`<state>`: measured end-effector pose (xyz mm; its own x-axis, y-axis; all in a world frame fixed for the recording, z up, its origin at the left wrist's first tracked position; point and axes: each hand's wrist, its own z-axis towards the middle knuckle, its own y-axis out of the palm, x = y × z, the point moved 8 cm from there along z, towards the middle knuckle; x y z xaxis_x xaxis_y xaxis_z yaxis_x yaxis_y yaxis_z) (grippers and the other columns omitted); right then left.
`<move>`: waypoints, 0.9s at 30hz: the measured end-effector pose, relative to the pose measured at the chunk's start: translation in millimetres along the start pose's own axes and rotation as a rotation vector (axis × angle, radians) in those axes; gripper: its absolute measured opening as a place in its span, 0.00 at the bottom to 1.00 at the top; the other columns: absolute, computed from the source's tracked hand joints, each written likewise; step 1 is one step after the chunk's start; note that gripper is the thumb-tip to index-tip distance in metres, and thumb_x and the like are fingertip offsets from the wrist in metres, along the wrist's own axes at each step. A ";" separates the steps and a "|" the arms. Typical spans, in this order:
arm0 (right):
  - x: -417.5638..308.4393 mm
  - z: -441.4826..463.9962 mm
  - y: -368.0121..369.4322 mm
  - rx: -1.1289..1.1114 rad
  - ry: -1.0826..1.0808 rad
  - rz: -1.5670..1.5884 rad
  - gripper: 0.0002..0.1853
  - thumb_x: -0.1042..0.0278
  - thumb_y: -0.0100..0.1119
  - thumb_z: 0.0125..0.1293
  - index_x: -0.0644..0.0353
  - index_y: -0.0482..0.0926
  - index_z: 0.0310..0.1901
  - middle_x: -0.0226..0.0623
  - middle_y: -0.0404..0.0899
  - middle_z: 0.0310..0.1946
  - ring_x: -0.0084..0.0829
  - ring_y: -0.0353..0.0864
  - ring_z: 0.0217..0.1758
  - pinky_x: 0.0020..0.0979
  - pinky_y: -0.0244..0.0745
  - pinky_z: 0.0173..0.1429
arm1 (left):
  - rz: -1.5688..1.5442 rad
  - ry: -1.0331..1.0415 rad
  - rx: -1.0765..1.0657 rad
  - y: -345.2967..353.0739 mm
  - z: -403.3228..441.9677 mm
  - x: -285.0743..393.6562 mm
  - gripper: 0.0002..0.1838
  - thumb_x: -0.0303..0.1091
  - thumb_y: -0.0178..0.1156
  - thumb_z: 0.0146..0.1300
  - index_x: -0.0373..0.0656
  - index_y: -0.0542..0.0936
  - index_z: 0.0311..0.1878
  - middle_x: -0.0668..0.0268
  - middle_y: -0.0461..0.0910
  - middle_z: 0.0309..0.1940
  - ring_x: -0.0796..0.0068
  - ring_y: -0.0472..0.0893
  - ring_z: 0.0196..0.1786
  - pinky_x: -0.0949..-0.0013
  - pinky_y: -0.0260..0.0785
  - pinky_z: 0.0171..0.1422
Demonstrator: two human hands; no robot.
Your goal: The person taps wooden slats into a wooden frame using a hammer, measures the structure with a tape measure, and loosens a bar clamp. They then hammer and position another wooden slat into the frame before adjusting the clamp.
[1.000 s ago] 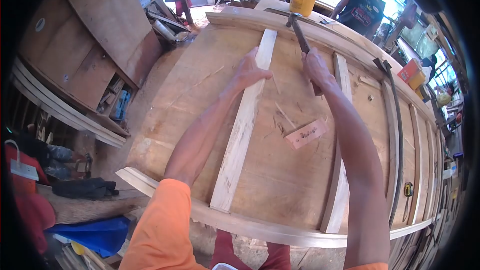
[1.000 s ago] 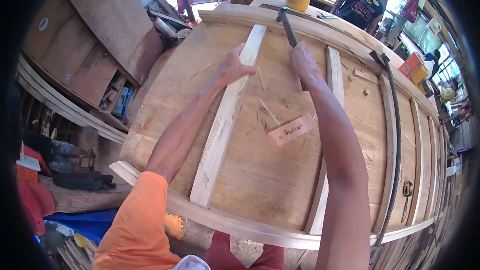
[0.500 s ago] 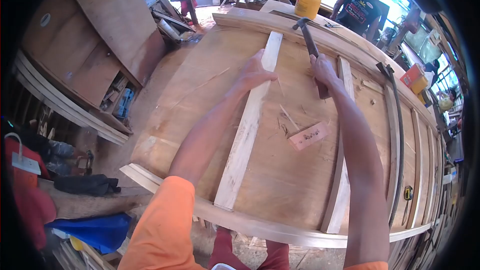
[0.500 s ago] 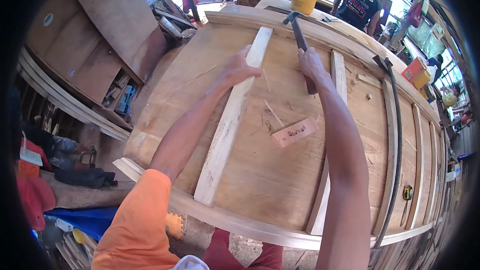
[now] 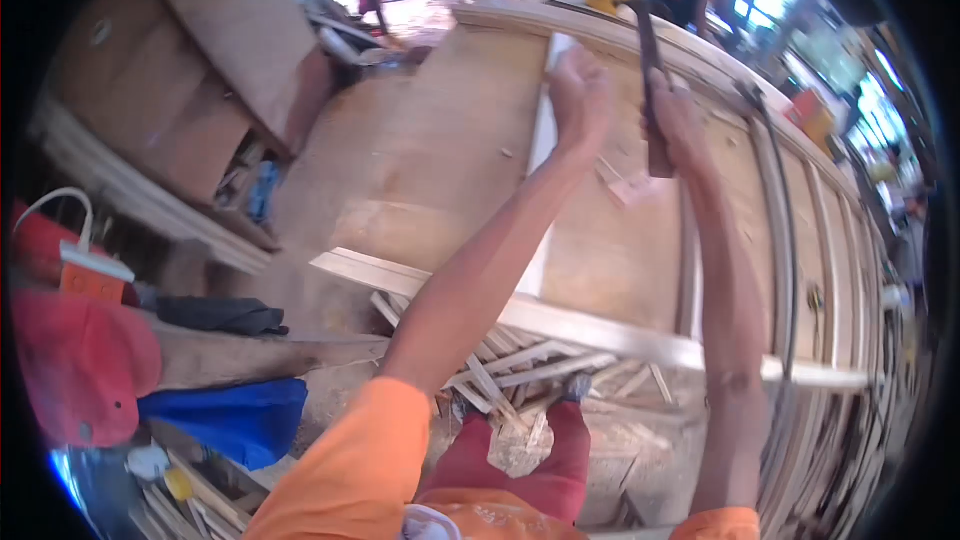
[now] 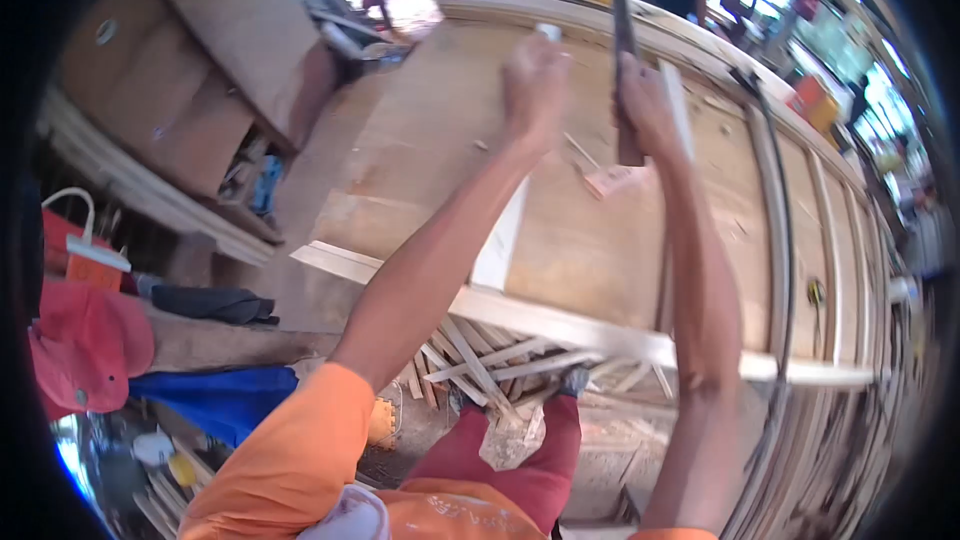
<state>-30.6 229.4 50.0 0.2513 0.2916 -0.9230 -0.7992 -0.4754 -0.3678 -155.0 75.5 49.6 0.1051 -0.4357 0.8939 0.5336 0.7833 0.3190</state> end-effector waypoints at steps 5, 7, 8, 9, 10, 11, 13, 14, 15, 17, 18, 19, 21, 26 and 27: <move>-65.7 -205.4 -10.6 0.122 -0.085 0.339 0.24 0.47 0.61 0.78 0.63 0.78 0.33 0.33 0.77 0.19 0.28 0.79 0.18 0.32 0.73 0.25 | -0.145 0.087 -0.017 -69.3 -185.6 126.8 0.14 0.27 0.58 0.81 0.28 0.78 0.62 0.54 0.86 0.55 0.69 0.86 0.57 0.67 0.78 0.64; -66.0 -296.4 9.5 -0.030 0.149 0.551 0.18 0.57 0.71 0.72 0.63 0.77 0.36 0.31 0.74 0.18 0.25 0.75 0.16 0.30 0.72 0.22 | -0.117 -0.203 -0.047 -155.0 -303.5 101.8 0.07 0.29 0.57 0.82 0.34 0.77 0.47 0.67 0.81 0.27 0.80 0.80 0.29 0.72 0.75 0.34; -56.2 -320.4 13.1 -0.050 0.222 0.562 0.16 0.60 0.72 0.70 0.63 0.77 0.35 0.31 0.74 0.18 0.24 0.74 0.16 0.29 0.71 0.20 | -0.003 -0.401 -0.135 -190.2 -344.0 90.2 0.06 0.28 0.62 0.79 0.34 0.81 0.44 0.74 0.75 0.21 0.86 0.74 0.26 0.75 0.68 0.29; -41.5 -340.4 17.1 -0.024 0.226 0.535 0.15 0.62 0.72 0.70 0.63 0.77 0.35 0.30 0.74 0.18 0.23 0.74 0.15 0.29 0.70 0.20 | 0.325 -0.364 -0.175 -229.6 -378.1 77.1 0.12 0.28 0.62 0.78 0.37 0.79 0.34 0.78 0.69 0.19 0.89 0.69 0.26 0.76 0.61 0.29; -28.0 -359.0 17.4 -0.003 0.220 0.446 0.14 0.64 0.71 0.70 0.63 0.77 0.35 0.29 0.74 0.18 0.22 0.73 0.15 0.29 0.69 0.20 | 0.368 -0.485 -0.280 -264.6 -415.7 62.7 0.14 0.29 0.62 0.77 0.38 0.78 0.31 0.76 0.68 0.19 0.88 0.67 0.26 0.74 0.62 0.29; -15.9 -377.3 17.6 -0.003 0.213 0.358 0.13 0.65 0.71 0.70 0.62 0.78 0.35 0.28 0.74 0.18 0.22 0.73 0.15 0.28 0.68 0.19 | 0.406 -0.614 -0.367 -302.0 -452.6 50.7 0.16 0.30 0.62 0.77 0.38 0.77 0.28 0.75 0.67 0.19 0.88 0.66 0.26 0.72 0.62 0.30; -4.2 -416.8 19.4 -0.013 0.229 0.185 0.11 0.67 0.71 0.69 0.60 0.79 0.34 0.25 0.74 0.19 0.20 0.72 0.16 0.26 0.67 0.21 | 0.969 -0.656 -0.463 -396.0 -522.1 46.8 0.14 0.30 0.62 0.74 0.36 0.79 0.30 0.65 0.72 0.18 0.76 0.71 0.23 0.63 0.67 0.31; 26.1 -437.0 18.5 -0.012 0.252 0.113 0.10 0.67 0.72 0.69 0.61 0.79 0.37 0.25 0.75 0.19 0.19 0.73 0.17 0.26 0.67 0.22 | 1.015 -0.688 -0.338 -445.6 -560.7 45.0 0.14 0.32 0.64 0.69 0.36 0.77 0.28 0.59 0.74 0.19 0.71 0.71 0.22 0.60 0.67 0.31; 28.5 -459.0 22.1 -0.053 0.236 0.160 0.10 0.68 0.72 0.69 0.62 0.79 0.42 0.27 0.76 0.20 0.20 0.73 0.17 0.26 0.67 0.22 | 1.063 -0.734 -0.208 -496.2 -607.5 41.4 0.15 0.34 0.67 0.63 0.36 0.75 0.26 0.53 0.75 0.20 0.67 0.71 0.22 0.57 0.67 0.32; 63.3 -494.7 29.5 -0.247 0.234 0.104 0.10 0.71 0.70 0.70 0.64 0.78 0.44 0.29 0.76 0.22 0.21 0.72 0.17 0.27 0.66 0.22 | 1.247 -0.707 0.019 -566.2 -686.1 62.3 0.11 0.31 0.63 0.63 0.35 0.77 0.27 0.44 0.79 0.26 0.45 0.78 0.26 0.52 0.71 0.35; 64.8 -513.6 32.4 -0.324 0.190 0.087 0.09 0.73 0.69 0.70 0.64 0.77 0.44 0.30 0.76 0.22 0.21 0.72 0.17 0.28 0.65 0.21 | 1.282 -0.782 0.141 -576.9 -722.3 82.7 0.12 0.32 0.64 0.62 0.35 0.77 0.27 0.44 0.79 0.26 0.47 0.79 0.26 0.53 0.72 0.35; 68.0 -536.4 38.2 -0.409 0.203 0.062 0.08 0.74 0.68 0.70 0.64 0.77 0.42 0.29 0.74 0.21 0.21 0.71 0.16 0.27 0.63 0.21 | 1.304 -0.815 0.212 -581.3 -768.1 100.3 0.12 0.32 0.64 0.62 0.35 0.77 0.27 0.44 0.79 0.26 0.47 0.79 0.26 0.53 0.72 0.35; 75.8 -569.6 40.7 -0.480 0.173 0.051 0.06 0.75 0.67 0.70 0.64 0.78 0.40 0.28 0.73 0.20 0.20 0.70 0.16 0.27 0.62 0.21 | 1.094 -0.931 0.437 -581.6 -853.7 94.4 0.11 0.31 0.66 0.62 0.36 0.76 0.28 0.61 0.74 0.17 0.76 0.72 0.24 0.59 0.67 0.30; 120.2 -637.9 43.8 -0.866 0.093 -0.379 0.11 0.67 0.69 0.66 0.66 0.80 0.32 0.33 0.76 0.18 0.28 0.74 0.18 0.37 0.68 0.25 | 0.549 -1.364 0.636 -547.2 -1070.6 23.7 0.17 0.43 0.64 0.76 0.37 0.85 0.52 0.67 0.86 0.32 0.77 0.83 0.41 0.70 0.78 0.50; 135.5 -651.3 46.9 -0.938 0.013 -0.485 0.13 0.65 0.69 0.65 0.68 0.81 0.35 0.39 0.79 0.19 0.34 0.78 0.20 0.41 0.71 0.28 | 0.310 -1.351 0.725 -536.6 -1057.0 29.5 0.17 0.44 0.63 0.77 0.38 0.85 0.52 0.66 0.86 0.34 0.77 0.83 0.42 0.70 0.78 0.50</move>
<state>321.6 -294.1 -166.3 0.4408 0.6163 -0.6525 0.1290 -0.7629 -0.6335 448.8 -826.4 -428.0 -0.8845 0.1714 0.4340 0.0898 0.9752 -0.2022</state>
